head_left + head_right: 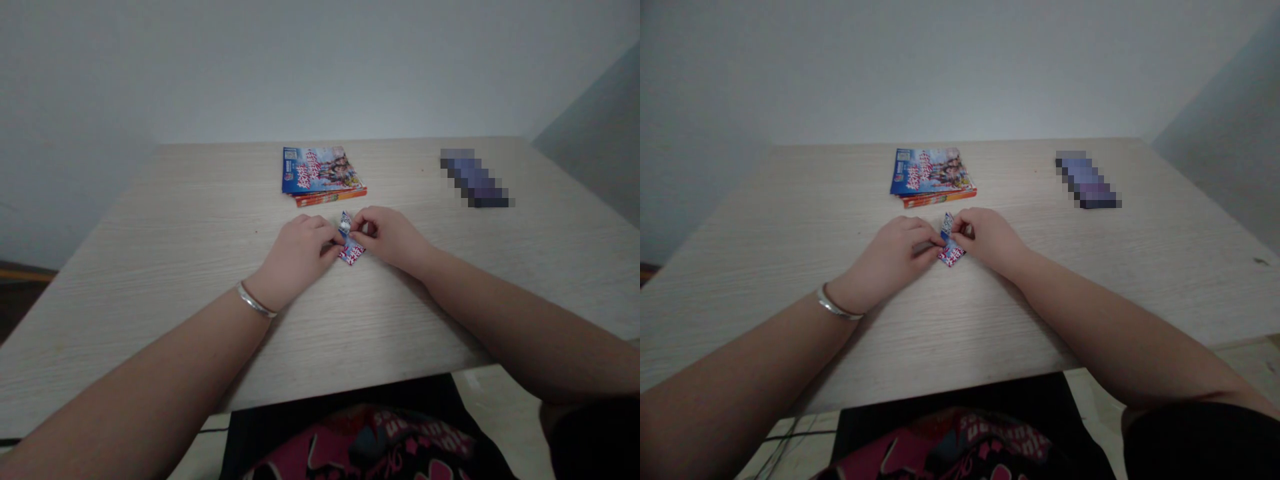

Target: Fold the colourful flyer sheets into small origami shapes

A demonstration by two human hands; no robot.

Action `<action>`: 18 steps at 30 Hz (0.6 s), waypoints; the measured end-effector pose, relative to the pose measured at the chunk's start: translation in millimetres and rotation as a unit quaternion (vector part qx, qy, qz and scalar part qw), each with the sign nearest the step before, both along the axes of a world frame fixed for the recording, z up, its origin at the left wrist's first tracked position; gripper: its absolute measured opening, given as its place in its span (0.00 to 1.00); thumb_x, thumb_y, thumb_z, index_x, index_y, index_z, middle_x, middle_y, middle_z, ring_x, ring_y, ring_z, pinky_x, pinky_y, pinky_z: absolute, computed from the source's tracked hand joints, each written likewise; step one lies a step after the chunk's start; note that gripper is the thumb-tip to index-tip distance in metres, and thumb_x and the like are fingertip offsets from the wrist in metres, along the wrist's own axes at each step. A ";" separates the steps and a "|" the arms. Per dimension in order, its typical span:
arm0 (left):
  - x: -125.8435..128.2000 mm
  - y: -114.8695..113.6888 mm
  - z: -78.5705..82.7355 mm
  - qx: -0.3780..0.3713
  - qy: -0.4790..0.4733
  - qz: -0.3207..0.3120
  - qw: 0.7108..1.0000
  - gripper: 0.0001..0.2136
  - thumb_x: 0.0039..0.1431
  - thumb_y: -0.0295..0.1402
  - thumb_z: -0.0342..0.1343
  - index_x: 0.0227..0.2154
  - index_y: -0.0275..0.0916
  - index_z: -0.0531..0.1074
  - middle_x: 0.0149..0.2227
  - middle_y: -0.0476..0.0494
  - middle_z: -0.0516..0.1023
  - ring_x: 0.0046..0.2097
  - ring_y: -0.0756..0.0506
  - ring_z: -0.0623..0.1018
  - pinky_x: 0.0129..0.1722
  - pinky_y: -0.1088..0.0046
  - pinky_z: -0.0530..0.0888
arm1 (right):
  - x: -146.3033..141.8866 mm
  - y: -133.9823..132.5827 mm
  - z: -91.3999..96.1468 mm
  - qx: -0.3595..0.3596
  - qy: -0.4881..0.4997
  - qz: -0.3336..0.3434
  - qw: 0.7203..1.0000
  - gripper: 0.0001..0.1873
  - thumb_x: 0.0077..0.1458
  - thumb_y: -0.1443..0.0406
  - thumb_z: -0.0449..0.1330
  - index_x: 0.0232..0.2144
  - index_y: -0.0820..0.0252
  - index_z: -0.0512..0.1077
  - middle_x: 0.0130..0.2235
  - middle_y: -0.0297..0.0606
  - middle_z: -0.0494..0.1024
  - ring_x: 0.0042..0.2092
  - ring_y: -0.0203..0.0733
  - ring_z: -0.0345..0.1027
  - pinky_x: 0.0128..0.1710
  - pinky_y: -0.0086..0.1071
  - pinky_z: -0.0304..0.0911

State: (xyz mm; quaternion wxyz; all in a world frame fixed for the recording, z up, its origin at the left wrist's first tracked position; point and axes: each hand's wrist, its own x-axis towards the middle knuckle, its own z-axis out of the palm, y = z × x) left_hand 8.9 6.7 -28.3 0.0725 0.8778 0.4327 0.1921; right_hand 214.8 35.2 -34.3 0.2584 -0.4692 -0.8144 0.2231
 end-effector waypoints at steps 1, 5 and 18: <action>0.5 -0.1 -0.3 0.004 0.005 0.004 1.000 0.05 0.61 0.30 0.60 0.36 0.38 0.80 0.39 0.42 0.81 0.45 0.40 0.77 0.50 0.59 0.73 | 1.2 1.4 -1.2 0.027 -0.011 0.016 0.999 0.02 0.52 0.69 0.64 0.29 0.58 0.75 0.31 0.34 0.77 0.34 0.39 0.69 0.38 0.34 0.61; 2.3 -1.9 -0.5 0.015 0.001 0.012 1.000 0.05 0.62 0.31 0.60 0.34 0.39 0.80 0.42 0.42 0.82 0.47 0.41 0.78 0.52 0.59 0.73 | 6.3 5.5 -6.1 0.101 -0.061 0.055 0.992 0.10 0.50 0.59 0.70 0.32 0.58 0.77 0.39 0.40 0.80 0.46 0.49 0.71 0.51 0.42 0.61; 6.3 -10.5 6.2 0.011 0.052 0.026 0.998 0.08 0.63 0.35 0.57 0.36 0.38 0.80 0.45 0.39 0.81 0.49 0.37 0.77 0.52 0.55 0.71 | 6.7 -3.0 4.1 0.080 -0.166 0.045 0.982 0.27 0.45 0.46 0.71 0.42 0.56 0.76 0.49 0.45 0.76 0.53 0.58 0.66 0.55 0.49 0.58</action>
